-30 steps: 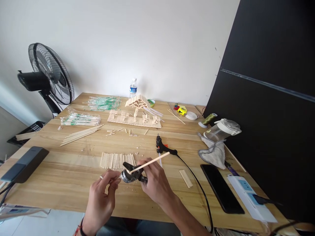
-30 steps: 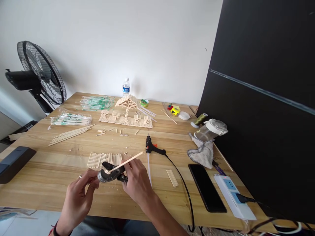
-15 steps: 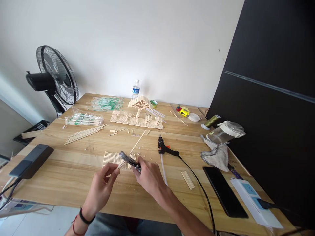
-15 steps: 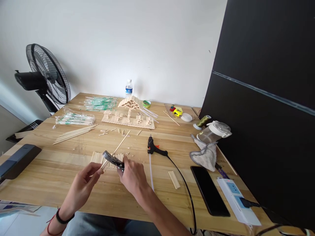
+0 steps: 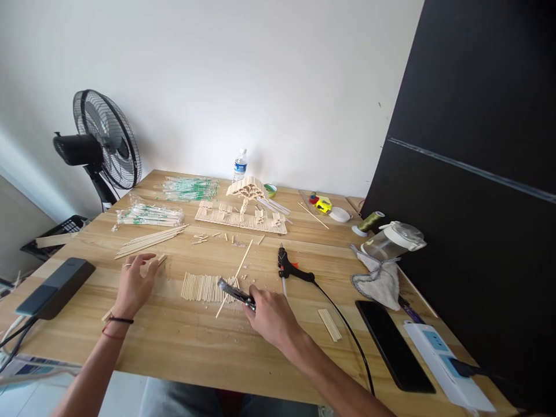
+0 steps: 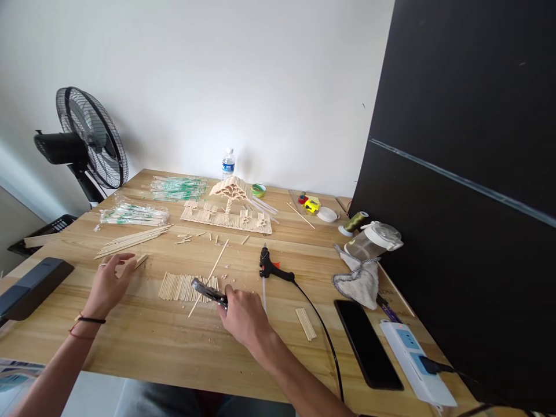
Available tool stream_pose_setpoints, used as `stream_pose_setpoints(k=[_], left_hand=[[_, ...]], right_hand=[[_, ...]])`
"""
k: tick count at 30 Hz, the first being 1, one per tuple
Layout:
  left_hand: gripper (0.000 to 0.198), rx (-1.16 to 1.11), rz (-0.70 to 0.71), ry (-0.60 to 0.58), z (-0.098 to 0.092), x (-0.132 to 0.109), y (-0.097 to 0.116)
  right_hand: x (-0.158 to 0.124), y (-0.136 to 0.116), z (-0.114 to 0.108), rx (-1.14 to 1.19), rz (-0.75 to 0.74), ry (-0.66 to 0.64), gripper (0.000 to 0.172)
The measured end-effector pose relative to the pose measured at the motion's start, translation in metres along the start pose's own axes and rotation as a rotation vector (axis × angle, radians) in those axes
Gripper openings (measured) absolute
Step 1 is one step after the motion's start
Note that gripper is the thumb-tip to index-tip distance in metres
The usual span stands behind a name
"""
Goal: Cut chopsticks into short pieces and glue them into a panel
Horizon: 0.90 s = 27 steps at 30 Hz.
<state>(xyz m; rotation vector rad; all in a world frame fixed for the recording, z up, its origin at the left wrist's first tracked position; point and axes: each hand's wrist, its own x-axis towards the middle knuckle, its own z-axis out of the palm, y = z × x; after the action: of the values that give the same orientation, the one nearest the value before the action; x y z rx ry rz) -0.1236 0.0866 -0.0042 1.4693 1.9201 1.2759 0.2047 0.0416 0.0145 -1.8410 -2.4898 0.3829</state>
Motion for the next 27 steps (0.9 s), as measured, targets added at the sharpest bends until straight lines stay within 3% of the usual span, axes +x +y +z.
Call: stream_pose_setpoints(k=[2, 6, 8, 10, 18, 27], left_hand=[[0.054, -0.051, 0.061, -0.083, 0.012, -0.022, 0.018], [0.052, -0.199, 0.137, -0.406, 0.047, -0.075, 0.055], [0.053, -0.353, 0.022, -0.574, 0.064, -0.091, 0.067], [0.053, -0.404, -0.051, -0.621, 0.074, -0.099, 0.073], [0.049, -0.382, -0.04, -0.541, 0.082, -0.097, 0.074], [0.048, -0.311, 0.013, -0.349, 0.083, -0.104, 0.07]], right_hand=[[-0.001, -0.003, 0.002, -0.012, -0.016, -0.014, 0.016], [-0.002, -0.012, 0.004, -0.026, -0.06, -0.045, 0.019], [-0.003, -0.016, 0.004, -0.031, -0.084, -0.054, 0.021], [-0.005, -0.017, 0.004, -0.039, -0.103, -0.059, 0.023], [-0.003, -0.014, 0.007, -0.058, -0.13, -0.066, 0.027], [-0.001, -0.017, 0.018, -0.062, -0.157, -0.041, 0.027]])
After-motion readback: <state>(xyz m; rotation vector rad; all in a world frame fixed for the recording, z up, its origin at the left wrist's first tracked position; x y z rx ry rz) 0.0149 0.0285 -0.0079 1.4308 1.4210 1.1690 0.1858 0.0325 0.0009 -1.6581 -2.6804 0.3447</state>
